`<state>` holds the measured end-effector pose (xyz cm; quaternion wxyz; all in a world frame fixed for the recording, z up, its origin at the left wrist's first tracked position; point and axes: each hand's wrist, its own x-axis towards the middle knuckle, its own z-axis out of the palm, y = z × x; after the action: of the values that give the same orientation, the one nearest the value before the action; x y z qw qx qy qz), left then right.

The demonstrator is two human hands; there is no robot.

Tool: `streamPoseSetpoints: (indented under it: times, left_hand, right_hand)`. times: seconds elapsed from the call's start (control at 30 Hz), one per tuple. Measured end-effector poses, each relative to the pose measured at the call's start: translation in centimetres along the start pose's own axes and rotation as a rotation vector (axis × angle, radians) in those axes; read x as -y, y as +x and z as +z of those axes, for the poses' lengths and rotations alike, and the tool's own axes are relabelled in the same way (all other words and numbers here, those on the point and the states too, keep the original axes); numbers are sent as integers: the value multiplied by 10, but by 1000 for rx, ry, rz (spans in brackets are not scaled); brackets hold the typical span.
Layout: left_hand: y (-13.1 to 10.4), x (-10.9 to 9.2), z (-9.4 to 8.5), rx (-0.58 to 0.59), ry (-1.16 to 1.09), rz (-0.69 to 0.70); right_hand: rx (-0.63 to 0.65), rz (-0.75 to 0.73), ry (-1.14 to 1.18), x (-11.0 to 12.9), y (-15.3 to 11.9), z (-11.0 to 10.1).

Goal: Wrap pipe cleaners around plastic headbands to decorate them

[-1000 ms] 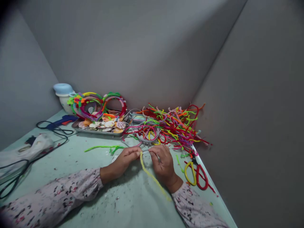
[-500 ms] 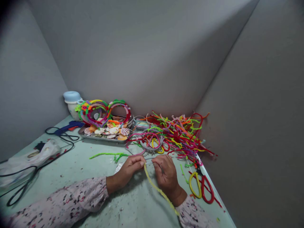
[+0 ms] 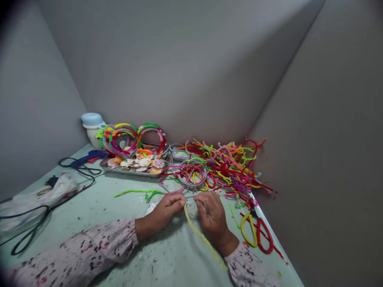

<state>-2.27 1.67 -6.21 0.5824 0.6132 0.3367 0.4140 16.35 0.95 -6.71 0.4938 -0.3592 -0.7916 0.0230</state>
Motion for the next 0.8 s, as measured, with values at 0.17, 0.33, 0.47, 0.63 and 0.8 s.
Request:
streamPoseSetpoints:
  times: [0.17,0.33,0.47,0.63,0.8]
  left_hand:
    - [-1,-1,0,-12,-46,20]
    - [1,-4,0,-26,-91,-4]
    - [3,-2,-1,-15,-81,-28]
    - [3,-1,-1,-16,-60,-45]
    - [2,-4,0,-29,-105,-27]
  right_hand:
    - [-16,0,-13,-5,-2,2]
    - [-22,5,-15,-7,-3,3]
    - [-8,16,-10,-5,-2,2]
    - [-7,26,-13,-4,-2,3]
    - [-56,34,-19,-5,-3,3]
